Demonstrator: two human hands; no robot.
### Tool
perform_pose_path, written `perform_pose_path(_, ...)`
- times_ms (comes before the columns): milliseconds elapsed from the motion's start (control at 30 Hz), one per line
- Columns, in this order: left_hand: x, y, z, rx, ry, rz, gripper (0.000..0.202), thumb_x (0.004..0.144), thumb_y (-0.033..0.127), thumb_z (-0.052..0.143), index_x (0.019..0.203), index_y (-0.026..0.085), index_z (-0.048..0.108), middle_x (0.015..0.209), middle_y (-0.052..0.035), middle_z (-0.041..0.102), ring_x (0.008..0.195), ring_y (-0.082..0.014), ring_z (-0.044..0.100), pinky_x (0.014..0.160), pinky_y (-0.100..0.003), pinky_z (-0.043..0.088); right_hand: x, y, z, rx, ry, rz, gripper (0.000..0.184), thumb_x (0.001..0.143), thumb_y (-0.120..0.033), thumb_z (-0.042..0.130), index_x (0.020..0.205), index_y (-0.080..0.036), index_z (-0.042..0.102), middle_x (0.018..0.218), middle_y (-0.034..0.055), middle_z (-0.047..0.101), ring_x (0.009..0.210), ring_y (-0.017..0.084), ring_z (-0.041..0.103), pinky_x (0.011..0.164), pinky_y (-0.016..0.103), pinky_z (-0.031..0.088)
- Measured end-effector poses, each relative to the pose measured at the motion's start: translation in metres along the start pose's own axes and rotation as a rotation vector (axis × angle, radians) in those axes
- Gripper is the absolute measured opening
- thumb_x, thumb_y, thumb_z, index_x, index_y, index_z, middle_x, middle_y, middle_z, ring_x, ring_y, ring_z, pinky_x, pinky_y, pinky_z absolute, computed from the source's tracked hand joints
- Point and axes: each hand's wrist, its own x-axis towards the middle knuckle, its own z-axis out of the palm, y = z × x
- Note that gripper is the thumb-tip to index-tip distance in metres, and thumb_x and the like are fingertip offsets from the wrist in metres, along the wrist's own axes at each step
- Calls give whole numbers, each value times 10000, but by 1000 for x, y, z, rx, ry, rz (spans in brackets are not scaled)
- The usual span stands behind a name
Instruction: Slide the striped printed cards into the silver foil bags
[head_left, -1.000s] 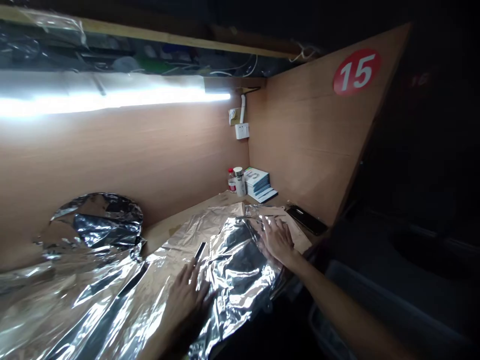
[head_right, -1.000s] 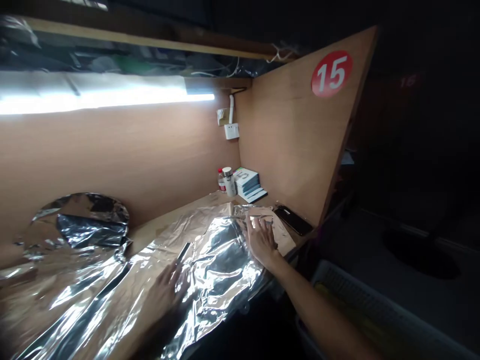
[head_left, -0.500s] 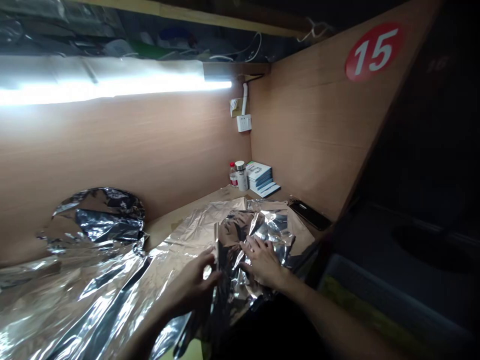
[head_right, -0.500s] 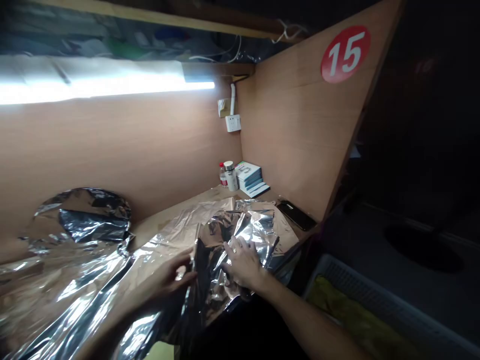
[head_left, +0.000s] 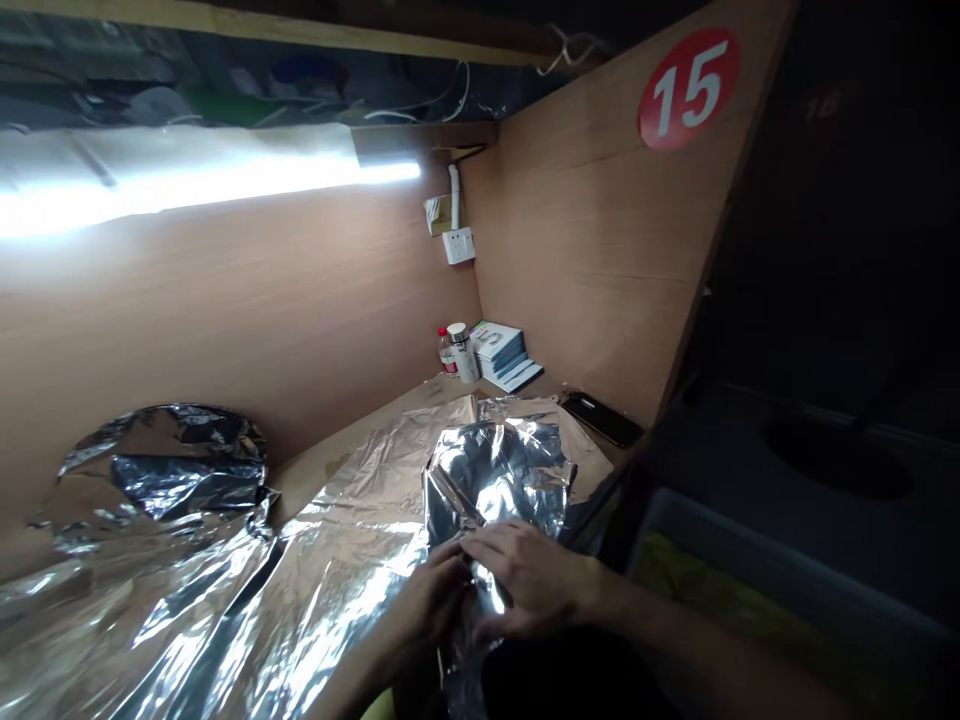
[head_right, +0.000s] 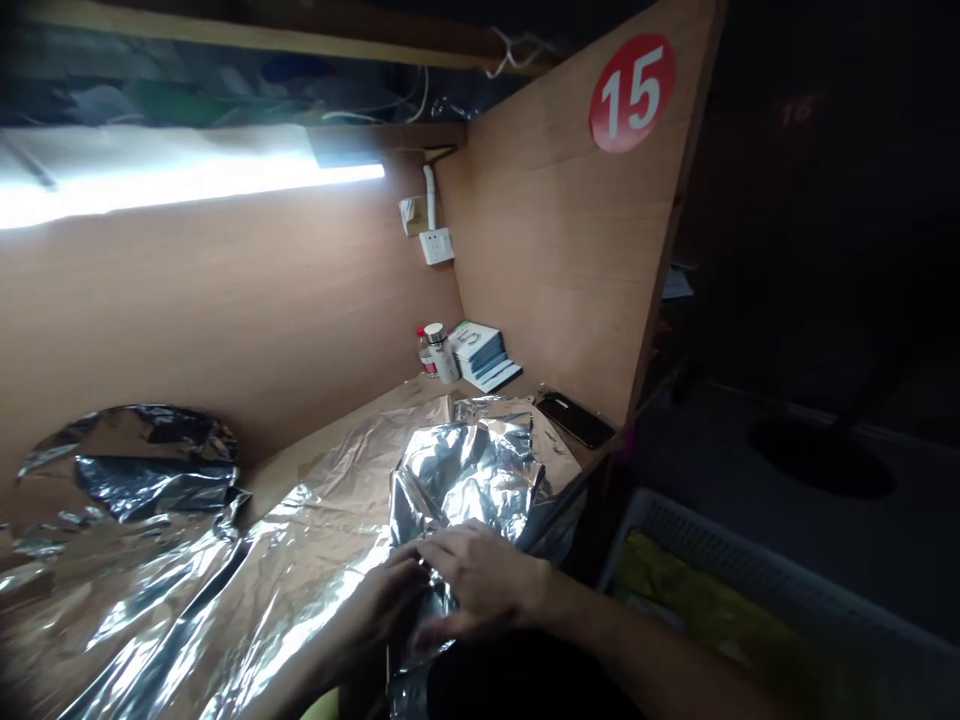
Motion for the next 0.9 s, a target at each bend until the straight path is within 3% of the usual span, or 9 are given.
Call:
perform_pose_path(67, 0, -7, -10, -149, 27, -37, 298, 1026, 378, 502, 1005, 211, 748, 1310, -135, 691, 1143, -254, 680, 999, -367, 558, -16, -6, 16, -106, 16, -112, 835, 922, -570, 677, 1570, -118, 407, 1522, 220, 536, 1409, 378, 479, 1190, 561, 328)
perform_pose_path(133, 2, -7, -24, -218, -16, -59, 255, 992, 346, 547, 977, 203, 758, 1226, -130, 719, 1085, -245, 694, 953, -356, 574, -29, -6, 37, -210, 53, -195, 642, 988, -398, 617, 1550, -145, 439, 1529, 216, 532, 1417, 379, 469, 1166, 586, 336)
perform_pose_path(267, 9, 11, -56, -82, -215, -13, 266, 947, 312, 588, 1140, 249, 760, 1367, -107, 684, 1334, -316, 574, 1145, -475, 459, -38, 7, 59, -142, 124, -104, 267, 982, -171, 516, 1177, -166, 698, 1153, 127, 752, 1087, 266, 668, 963, 414, 490)
perform_pose_path(367, 16, 19, -67, 8, -324, 49, 248, 917, 362, 639, 1116, 278, 762, 1314, -74, 711, 1315, -335, 567, 1187, -497, 389, -23, 18, 37, 185, 121, 198, 211, 974, -194, 517, 873, -170, 700, 797, 17, 702, 734, 160, 630, 682, 257, 463)
perform_pose_path(467, 24, 5, -53, -90, -192, -38, 319, 927, 520, 610, 926, 237, 757, 1070, -70, 751, 1037, -282, 654, 985, -369, 506, 3, 32, -4, 481, 111, 447, 281, 965, -249, 562, 715, -153, 646, 634, -32, 567, 592, 111, 511, 544, 215, 354)
perform_pose_path(600, 34, -27, -23, -275, 127, -421, 672, 852, 812, 495, 594, 196, 562, 582, -17, 547, 591, -182, 522, 564, -281, 405, 29, 59, -49, 636, 56, 461, 339, 938, -468, 679, 1046, -154, 749, 890, 20, 722, 767, 158, 646, 638, 216, 453)
perform_pose_path(700, 40, -42, -16, -291, 231, -499, 704, 792, 874, 473, 575, 205, 512, 516, 11, 471, 527, -161, 466, 519, -271, 341, 35, 73, -63, 514, 23, 467, 833, 779, -506, 856, 1488, -212, 532, 1258, 91, 709, 1043, 244, 698, 826, 271, 530)
perform_pose_path(833, 50, -52, -19, -298, 333, -502, 638, 701, 837, 600, 676, 200, 571, 575, -8, 567, 554, -183, 537, 528, -278, 389, 33, 64, -50, -34, 60, 577, 834, 870, -370, 772, 1580, -144, 397, 1254, 207, 703, 1156, 377, 672, 1008, 505, 494)
perform_pose_path(900, 56, -58, -19, -305, 344, -510, 628, 667, 823, 638, 719, 199, 588, 577, -18, 591, 540, -199, 567, 513, -289, 413, 31, 53, -34, -220, 65, 394, 765, 903, -367, 726, 1567, -143, 418, 1455, 265, 573, 1374, 431, 516, 1136, 614, 357)
